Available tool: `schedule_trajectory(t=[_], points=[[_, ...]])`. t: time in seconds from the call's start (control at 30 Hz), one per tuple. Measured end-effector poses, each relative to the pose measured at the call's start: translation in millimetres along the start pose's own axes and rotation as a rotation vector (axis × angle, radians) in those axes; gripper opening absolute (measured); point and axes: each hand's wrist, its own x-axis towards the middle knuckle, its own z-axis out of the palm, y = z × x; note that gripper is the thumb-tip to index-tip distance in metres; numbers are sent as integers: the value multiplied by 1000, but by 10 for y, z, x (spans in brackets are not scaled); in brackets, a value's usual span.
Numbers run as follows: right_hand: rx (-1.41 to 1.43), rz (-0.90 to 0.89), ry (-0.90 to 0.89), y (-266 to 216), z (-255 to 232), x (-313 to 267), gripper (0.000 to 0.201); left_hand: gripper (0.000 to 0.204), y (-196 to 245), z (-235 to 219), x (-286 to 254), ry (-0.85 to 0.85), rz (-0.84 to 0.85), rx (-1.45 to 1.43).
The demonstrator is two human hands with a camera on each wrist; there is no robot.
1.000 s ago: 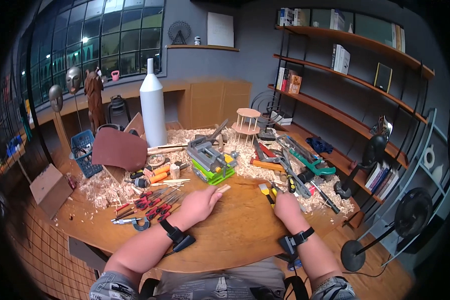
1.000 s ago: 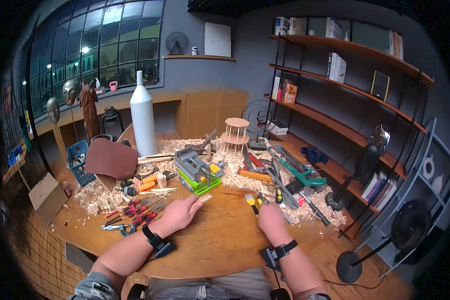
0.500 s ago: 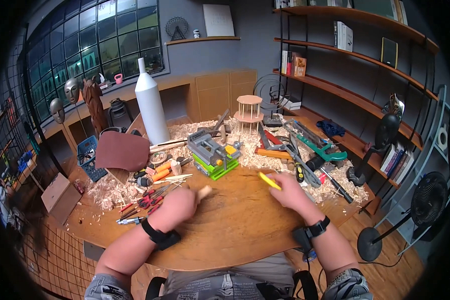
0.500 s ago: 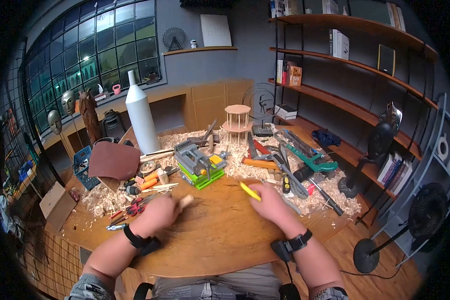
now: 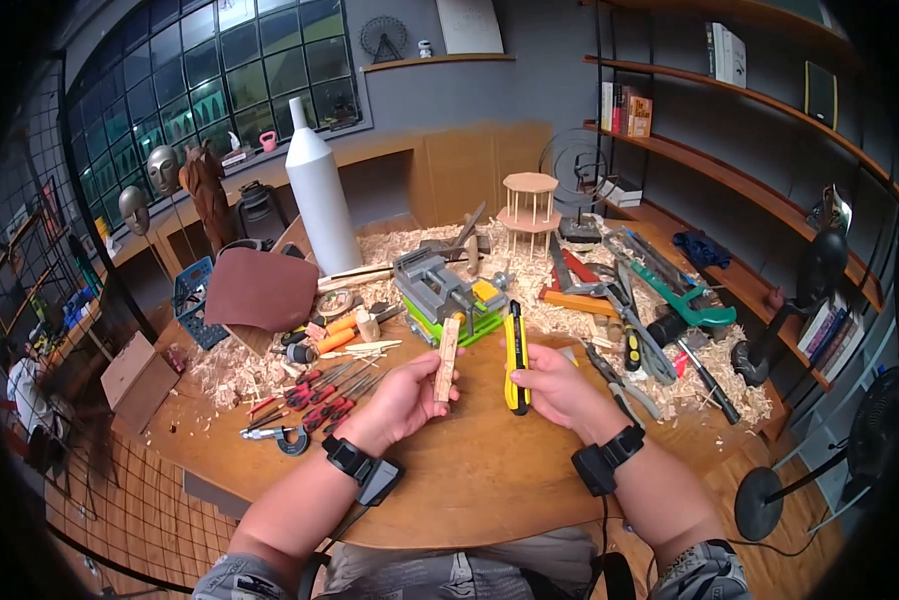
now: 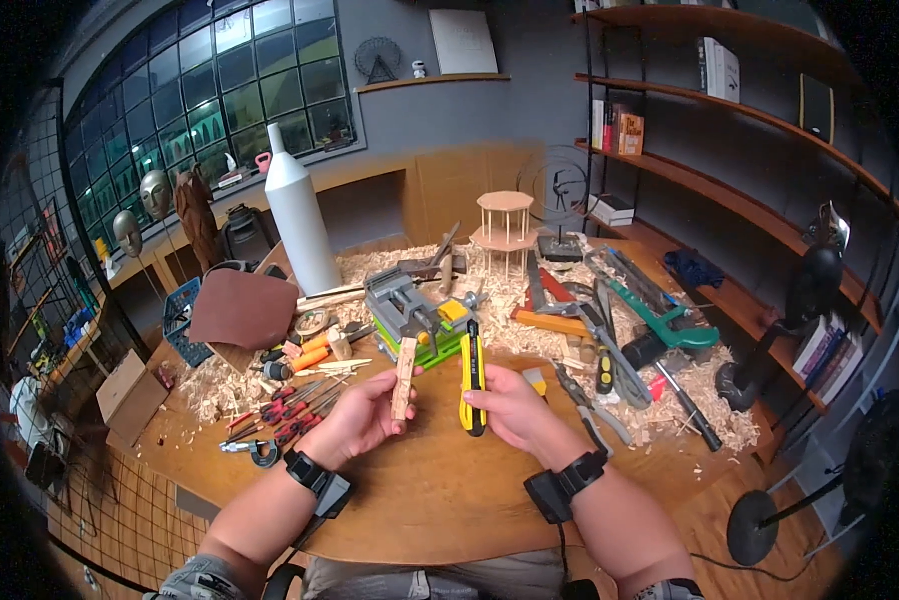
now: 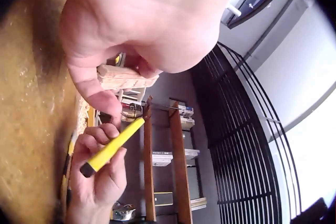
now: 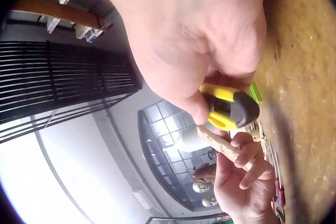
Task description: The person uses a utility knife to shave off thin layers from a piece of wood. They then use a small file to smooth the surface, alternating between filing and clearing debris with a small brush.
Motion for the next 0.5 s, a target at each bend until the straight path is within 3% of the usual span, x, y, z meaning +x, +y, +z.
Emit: schedule_trajectory(t=[0.1,0.17,0.3,0.5], points=[[-24,26,-9,-49,77,-95,51,40,-111,-1,2,-34,65,-26],[-243,42,-51,-50,86,-66,45,39,-129,-39,-22,12,74,-39],[-522,123,-83,-128,117,-73,20,39,-116,-61,-40,-41,82,-21],[-507,43,-38,-137,163,-109,14,38,-151,-44,-69,-44,126,-13]])
